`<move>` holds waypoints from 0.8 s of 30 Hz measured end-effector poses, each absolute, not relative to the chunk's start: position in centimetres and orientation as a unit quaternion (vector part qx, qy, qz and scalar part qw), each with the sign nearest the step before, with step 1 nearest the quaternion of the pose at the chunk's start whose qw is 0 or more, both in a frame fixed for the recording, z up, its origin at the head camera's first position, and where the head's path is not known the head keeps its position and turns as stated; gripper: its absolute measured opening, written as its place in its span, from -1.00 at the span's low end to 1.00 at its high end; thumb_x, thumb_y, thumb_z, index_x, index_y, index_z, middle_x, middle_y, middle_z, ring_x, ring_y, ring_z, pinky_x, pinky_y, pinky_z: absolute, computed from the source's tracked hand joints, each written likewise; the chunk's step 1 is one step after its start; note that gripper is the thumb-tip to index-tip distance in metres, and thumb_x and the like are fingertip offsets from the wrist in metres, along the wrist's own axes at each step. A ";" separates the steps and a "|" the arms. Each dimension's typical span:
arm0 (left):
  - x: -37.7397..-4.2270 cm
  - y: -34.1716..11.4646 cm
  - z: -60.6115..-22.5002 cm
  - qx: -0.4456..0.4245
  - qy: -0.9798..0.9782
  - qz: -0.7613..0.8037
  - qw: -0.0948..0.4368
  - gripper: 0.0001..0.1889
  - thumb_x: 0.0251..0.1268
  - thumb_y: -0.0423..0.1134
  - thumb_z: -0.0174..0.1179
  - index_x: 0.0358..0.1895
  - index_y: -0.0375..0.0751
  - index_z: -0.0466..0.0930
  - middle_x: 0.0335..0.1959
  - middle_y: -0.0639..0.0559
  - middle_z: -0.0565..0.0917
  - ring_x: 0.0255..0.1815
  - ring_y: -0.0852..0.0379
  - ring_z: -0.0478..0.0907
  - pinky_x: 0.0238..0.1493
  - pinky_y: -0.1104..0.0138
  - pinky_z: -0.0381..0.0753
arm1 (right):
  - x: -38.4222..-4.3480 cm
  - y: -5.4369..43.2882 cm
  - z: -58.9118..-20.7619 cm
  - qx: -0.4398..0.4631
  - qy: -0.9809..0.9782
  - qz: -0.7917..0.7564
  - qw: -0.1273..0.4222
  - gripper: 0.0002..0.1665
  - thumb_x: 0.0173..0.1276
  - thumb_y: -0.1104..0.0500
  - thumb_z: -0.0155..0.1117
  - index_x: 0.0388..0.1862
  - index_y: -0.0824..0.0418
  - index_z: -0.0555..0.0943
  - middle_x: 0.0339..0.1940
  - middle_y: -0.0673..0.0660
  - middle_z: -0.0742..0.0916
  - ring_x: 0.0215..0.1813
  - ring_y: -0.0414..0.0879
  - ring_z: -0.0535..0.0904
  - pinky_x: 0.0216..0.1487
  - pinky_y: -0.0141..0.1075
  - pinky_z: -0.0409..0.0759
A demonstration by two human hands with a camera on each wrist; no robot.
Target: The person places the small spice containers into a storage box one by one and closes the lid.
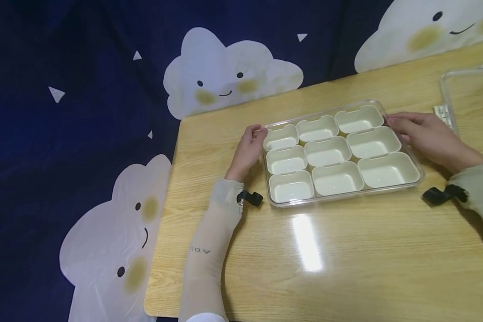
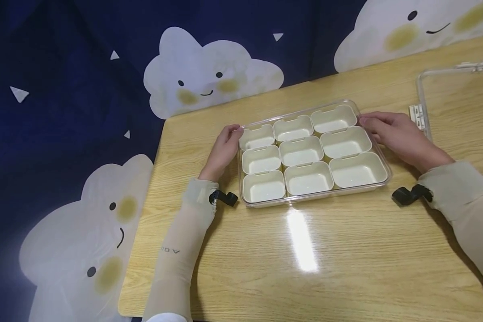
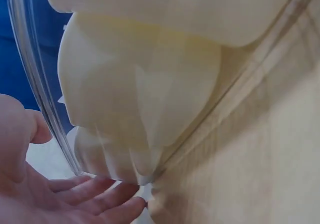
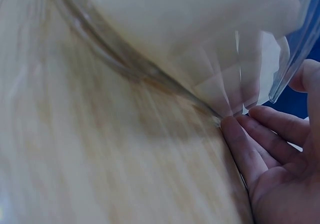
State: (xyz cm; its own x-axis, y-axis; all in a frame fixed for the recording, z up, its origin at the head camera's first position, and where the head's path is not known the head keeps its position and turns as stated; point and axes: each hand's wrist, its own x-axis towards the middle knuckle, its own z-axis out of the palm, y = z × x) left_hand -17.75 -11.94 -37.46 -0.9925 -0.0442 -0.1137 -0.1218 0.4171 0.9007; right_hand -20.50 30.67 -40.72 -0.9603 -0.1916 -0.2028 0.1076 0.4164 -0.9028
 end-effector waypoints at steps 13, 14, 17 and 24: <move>-17.7 -11.0 -38.4 -0.033 0.794 0.603 0.074 -0.39 0.47 -0.24 -0.17 0.58 -0.19 0.28 0.57 -0.06 0.41 0.64 0.05 0.25 0.67 0.20 0.19 | -20.3 32.1 -40.5 -0.008 0.842 -0.524 0.130 -0.26 0.53 -0.29 0.13 0.56 -0.01 0.41 -0.10 -0.61 0.65 -0.08 -0.63 0.47 -0.14 -0.68 0.38; -17.7 -10.8 -38.4 -0.033 0.794 0.602 0.074 -0.39 0.48 -0.23 -0.15 0.58 -0.18 0.28 0.58 -0.06 0.40 0.66 0.06 0.23 0.68 0.21 0.17 | -20.3 32.3 -40.4 -0.008 0.842 -0.525 0.127 -0.27 0.53 -0.28 0.14 0.56 -0.01 0.42 -0.10 -0.59 0.66 -0.08 -0.59 0.46 -0.14 -0.67 0.38; -17.9 -10.5 -38.5 -0.028 0.796 0.600 0.075 -0.42 0.53 -0.19 -0.14 0.57 -0.13 0.29 0.57 -0.03 0.41 0.66 0.08 0.23 0.68 0.23 0.15 | -20.2 32.8 -40.4 -0.010 0.836 -0.534 0.125 -0.31 0.54 -0.24 0.16 0.54 -0.02 0.44 -0.13 -0.56 0.67 -0.10 -0.54 0.47 -0.16 -0.64 0.41; -18.1 -10.7 -38.7 -0.009 0.812 0.579 0.072 -0.45 0.60 -0.14 -0.15 0.59 -0.07 0.27 0.58 0.00 0.40 0.66 0.11 0.22 0.68 0.26 0.15 | -20.7 33.5 -40.0 -0.027 0.837 -0.523 0.158 -0.32 0.57 -0.22 0.12 0.57 -0.02 0.40 -0.09 -0.62 0.66 -0.11 -0.68 0.56 -0.17 -0.68 0.51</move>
